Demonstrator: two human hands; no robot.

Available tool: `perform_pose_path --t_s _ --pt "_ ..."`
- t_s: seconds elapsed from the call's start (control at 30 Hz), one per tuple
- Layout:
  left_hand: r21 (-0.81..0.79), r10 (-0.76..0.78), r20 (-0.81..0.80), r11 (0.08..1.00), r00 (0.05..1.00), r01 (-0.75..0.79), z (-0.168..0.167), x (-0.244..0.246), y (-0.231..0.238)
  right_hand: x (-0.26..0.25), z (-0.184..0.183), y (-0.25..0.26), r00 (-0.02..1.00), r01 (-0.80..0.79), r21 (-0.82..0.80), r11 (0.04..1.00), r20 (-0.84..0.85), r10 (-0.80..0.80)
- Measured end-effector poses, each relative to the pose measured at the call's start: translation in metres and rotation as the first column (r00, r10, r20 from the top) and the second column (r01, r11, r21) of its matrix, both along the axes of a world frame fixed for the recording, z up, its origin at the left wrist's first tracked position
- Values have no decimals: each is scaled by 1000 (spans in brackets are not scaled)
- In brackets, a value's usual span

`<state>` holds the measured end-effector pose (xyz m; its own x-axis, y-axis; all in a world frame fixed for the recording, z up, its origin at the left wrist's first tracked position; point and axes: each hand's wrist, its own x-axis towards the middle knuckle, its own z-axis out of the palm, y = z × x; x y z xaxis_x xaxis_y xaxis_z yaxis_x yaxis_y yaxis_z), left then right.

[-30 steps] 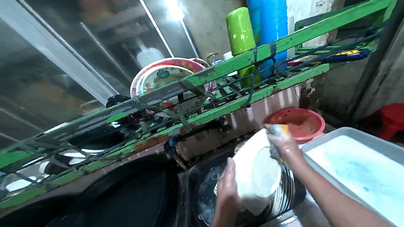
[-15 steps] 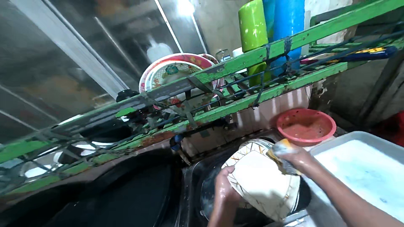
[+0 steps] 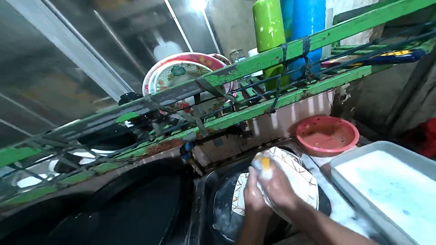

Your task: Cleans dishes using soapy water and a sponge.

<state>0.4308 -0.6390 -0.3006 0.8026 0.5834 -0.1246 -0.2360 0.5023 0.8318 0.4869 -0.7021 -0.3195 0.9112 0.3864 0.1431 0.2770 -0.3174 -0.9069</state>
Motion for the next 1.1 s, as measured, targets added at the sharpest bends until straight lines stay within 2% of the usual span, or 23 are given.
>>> perform_pose_path --t_s 0.07,0.13,0.2,0.23,0.27,0.37,0.47,0.53,0.6,0.67,0.7,0.77,0.83,0.9,1.0,1.07,1.1 --pt "-15 97 -46 995 994 -98 10 3 24 -21 -6 -2 981 -184 -49 982 45 186" --pt "-8 132 -34 991 991 -133 15 -2 53 -12 -14 -21 946 -290 -302 908 55 320" --pt "19 141 -53 990 989 -140 12 -7 61 10 -16 -33 941 -272 -517 812 36 337" --pt "72 132 -109 990 985 -124 8 -9 56 16 -16 -34 937 -244 -548 800 78 339" --pt "111 96 -162 991 982 -79 6 -9 47 20 -12 -33 921 -231 -533 814 150 360" --pt "-38 -106 -150 994 983 101 4 -8 24 39 -6 -25 813 -192 -355 915 465 351" --pt "121 3 -177 993 984 18 15 -15 34 79 -13 -44 782 -71 -369 927 556 282" --pt "170 122 -133 980 984 -98 19 -15 50 86 -28 -63 795 -24 -423 906 542 274" --pt "104 149 -38 984 988 -144 14 -10 65 66 -41 -65 849 -46 -440 897 455 267" --pt "113 200 -59 975 978 -192 5 -3 65 31 -47 -49 878 -160 -440 883 346 331" --pt "130 213 -89 971 973 -200 -2 -1 62 13 -48 -37 864 -222 -389 894 346 365" --pt "104 140 -116 986 983 -128 -14 2 48 -5 -48 -12 813 -271 -241 932 461 356" --pt "52 -60 -7 997 998 60 -28 -4 36 12 -31 -2 848 -302 -253 919 371 380" --pt "81 -92 26 993 995 90 -28 -10 30 49 -20 -8 883 -195 -295 935 362 298" --pt "145 17 7 989 1000 -18 -15 -13 43 86 -35 -31 882 11 -410 912 434 184" --pt "122 170 -48 979 984 -163 -18 -4 64 76 -50 -40 904 -12 -474 881 372 213" --pt "132 240 -74 964 968 -229 -29 2 76 64 -58 -42 917 -76 -493 867 308 256"
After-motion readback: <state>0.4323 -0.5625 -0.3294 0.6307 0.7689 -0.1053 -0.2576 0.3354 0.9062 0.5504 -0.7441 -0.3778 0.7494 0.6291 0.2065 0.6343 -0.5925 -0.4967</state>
